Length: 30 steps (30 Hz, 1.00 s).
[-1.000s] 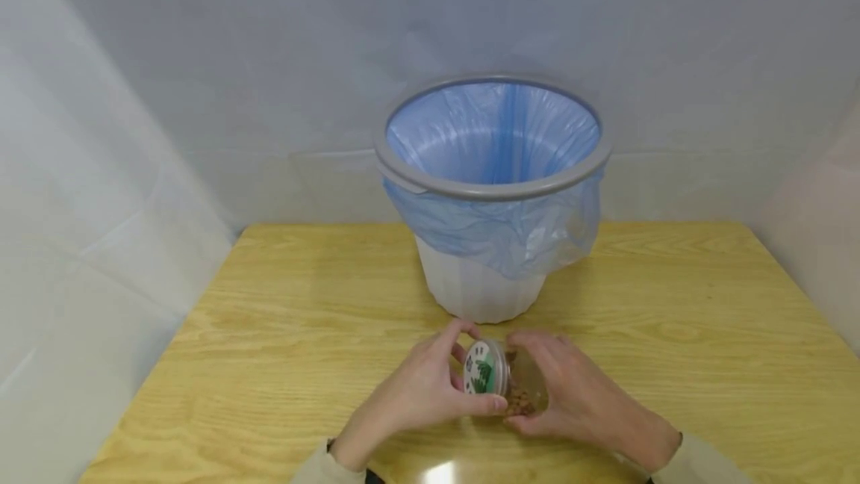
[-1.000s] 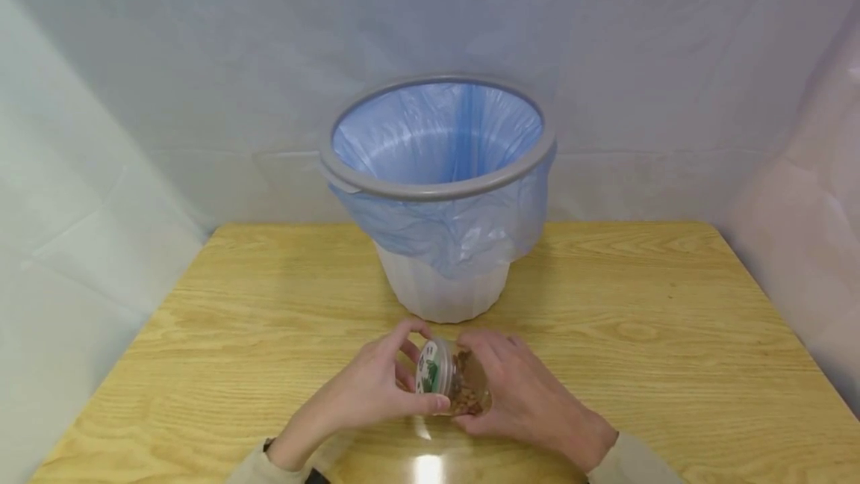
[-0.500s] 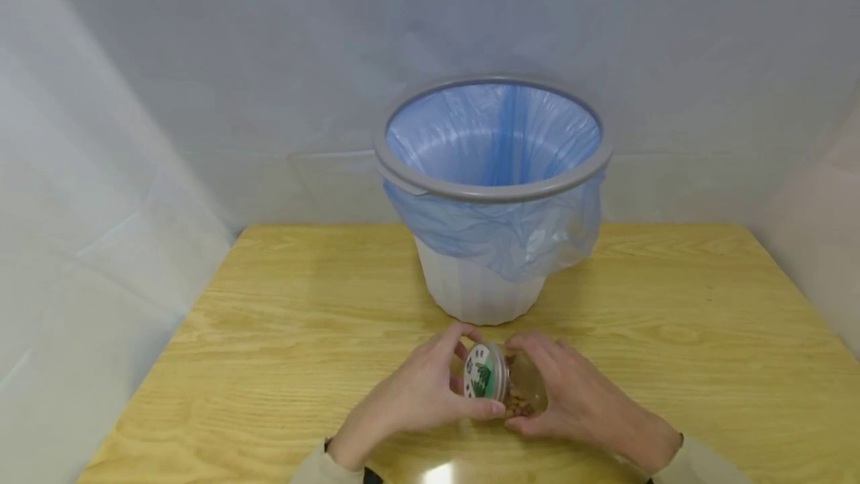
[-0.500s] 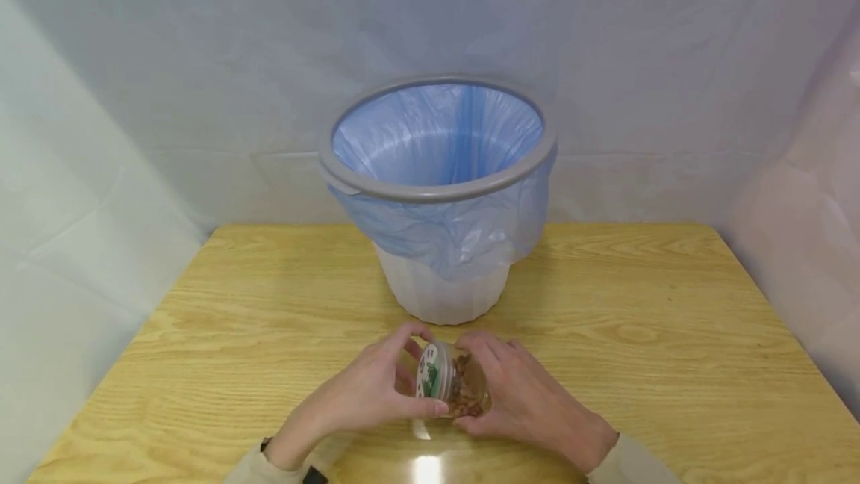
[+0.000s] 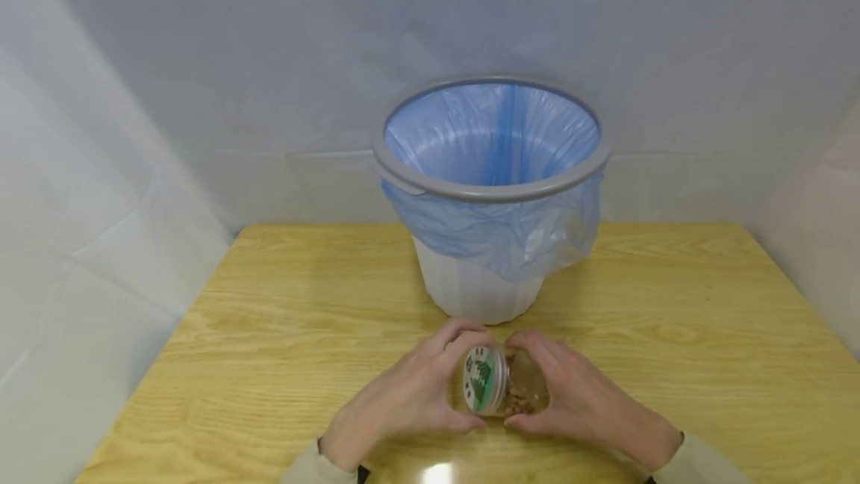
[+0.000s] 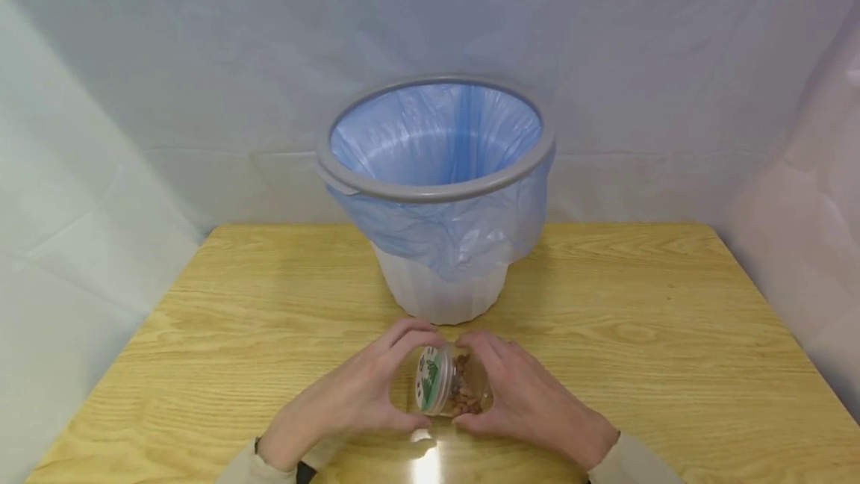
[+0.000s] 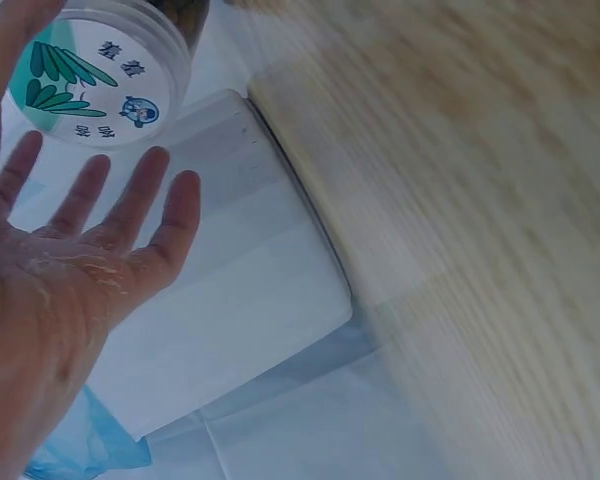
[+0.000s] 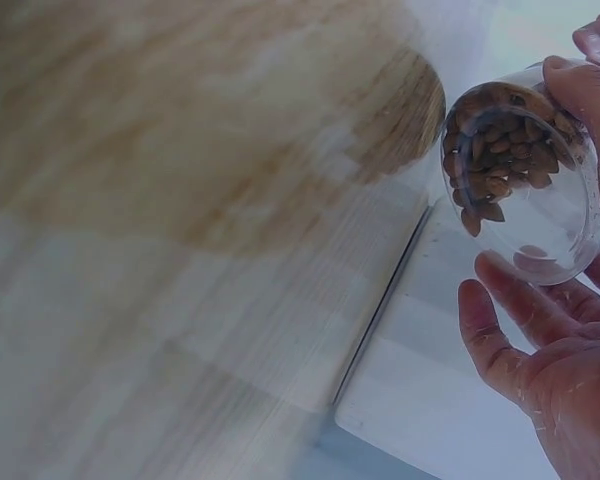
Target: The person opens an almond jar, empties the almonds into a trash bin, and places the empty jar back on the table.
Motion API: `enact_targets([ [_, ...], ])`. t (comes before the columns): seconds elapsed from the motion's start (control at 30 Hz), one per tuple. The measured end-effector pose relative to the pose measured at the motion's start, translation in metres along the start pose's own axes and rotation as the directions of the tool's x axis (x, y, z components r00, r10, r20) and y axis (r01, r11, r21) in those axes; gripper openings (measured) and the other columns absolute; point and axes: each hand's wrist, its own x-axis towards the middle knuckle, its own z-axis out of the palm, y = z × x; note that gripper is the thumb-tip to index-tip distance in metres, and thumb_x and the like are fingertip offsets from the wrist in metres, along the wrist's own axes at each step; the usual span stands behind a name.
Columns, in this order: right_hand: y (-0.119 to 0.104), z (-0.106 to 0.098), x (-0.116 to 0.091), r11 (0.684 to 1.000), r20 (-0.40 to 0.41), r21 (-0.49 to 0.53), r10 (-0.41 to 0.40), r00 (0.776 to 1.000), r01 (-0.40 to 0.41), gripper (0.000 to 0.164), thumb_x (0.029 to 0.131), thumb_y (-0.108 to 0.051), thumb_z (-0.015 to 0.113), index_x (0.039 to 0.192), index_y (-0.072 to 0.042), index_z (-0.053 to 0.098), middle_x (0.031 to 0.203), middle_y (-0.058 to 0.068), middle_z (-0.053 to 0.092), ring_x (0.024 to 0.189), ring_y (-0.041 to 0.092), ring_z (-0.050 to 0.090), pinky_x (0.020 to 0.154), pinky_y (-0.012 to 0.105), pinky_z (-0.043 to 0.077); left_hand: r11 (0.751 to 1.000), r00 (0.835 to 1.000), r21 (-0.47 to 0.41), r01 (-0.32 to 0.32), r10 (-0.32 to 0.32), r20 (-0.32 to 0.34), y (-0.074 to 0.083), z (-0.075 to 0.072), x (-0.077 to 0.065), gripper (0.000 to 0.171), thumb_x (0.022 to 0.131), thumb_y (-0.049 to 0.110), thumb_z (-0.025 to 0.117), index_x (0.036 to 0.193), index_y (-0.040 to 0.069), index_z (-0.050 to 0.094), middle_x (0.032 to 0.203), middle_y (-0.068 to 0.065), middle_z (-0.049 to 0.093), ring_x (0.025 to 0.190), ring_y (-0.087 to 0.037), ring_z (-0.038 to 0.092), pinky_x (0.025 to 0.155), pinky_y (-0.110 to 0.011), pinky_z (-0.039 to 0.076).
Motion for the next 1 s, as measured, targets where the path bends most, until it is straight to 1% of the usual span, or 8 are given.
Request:
enact_targets([
  [0.17, 0.0004, 0.0, -0.0007, 1.0, 0.015, -0.003, 0.03, 0.999, -0.03, 0.085, 0.069, -0.047, 0.092, 0.135, -0.014, 0.05, 0.127, -0.002, 0.063, 0.113, 0.015, 0.065, 0.093, 0.039, 0.059, 0.996, 0.996, 0.016, -0.083, 0.084, -0.026, -0.0039, 0.001, 0.0002, 0.085, 0.068, 0.026, 0.094, 0.141, 0.022, 0.05, 0.144, -0.002, 0.05, 0.13, -0.015, 0.054, 0.112, -0.033, 0.048],
  [0.3, 0.001, 0.0004, -0.0008, 0.999, 0.017, 0.005, 0.034, 0.999, -0.034, 0.086, 0.068, -0.046, 0.093, 0.135, -0.015, 0.05, 0.127, -0.003, 0.063, 0.114, 0.014, 0.065, 0.093, 0.038, 0.059, 0.994, 0.993, 0.023, -0.111, 0.112, -0.034, -0.0052, 0.0017, 0.0001, 0.083, 0.07, 0.024, 0.092, 0.141, 0.023, 0.049, 0.144, 0.0, 0.051, 0.131, -0.014, 0.054, 0.112, -0.032, 0.048],
  [0.43, 0.0017, 0.0007, -0.0012, 1.0, 0.01, 0.007, 0.024, 1.0, -0.024, 0.085, 0.069, -0.047, 0.093, 0.135, -0.014, 0.05, 0.126, -0.003, 0.063, 0.113, 0.014, 0.065, 0.092, 0.039, 0.059, 0.993, 0.993, 0.007, -0.116, 0.116, -0.034, -0.0057, 0.0017, 0.0004, 0.083, 0.07, 0.021, 0.091, 0.141, 0.022, 0.049, 0.144, 0.0, 0.051, 0.131, -0.013, 0.054, 0.112, -0.031, 0.048],
  [0.7, 0.0012, -0.0003, -0.0006, 1.0, 0.025, 0.007, 0.022, 0.999, -0.022, 0.082, 0.075, -0.053, 0.087, 0.136, -0.014, 0.049, 0.127, -0.001, 0.064, 0.113, 0.018, 0.066, 0.093, 0.04, 0.059, 0.994, 0.994, -0.016, -0.106, 0.106, -0.027, -0.0059, 0.0019, 0.0008, 0.082, 0.07, 0.019, 0.091, 0.141, 0.023, 0.049, 0.144, 0.004, 0.048, 0.131, -0.011, 0.053, 0.112, -0.028, 0.047],
  [1.0, 0.0027, 0.0018, -0.0009, 1.0, 0.004, 0.001, 0.004, 1.0, -0.004, 0.083, 0.072, -0.049, 0.09, 0.135, -0.014, 0.05, 0.125, -0.001, 0.064, 0.112, 0.016, 0.066, 0.092, 0.039, 0.059, 0.996, 0.998, -0.055, -0.067, 0.067, 0.0, -0.0061, 0.0009, 0.0005, 0.08, 0.072, 0.02, 0.091, 0.14, 0.025, 0.05, 0.144, 0.007, 0.047, 0.131, -0.008, 0.051, 0.112, -0.026, 0.047],
])
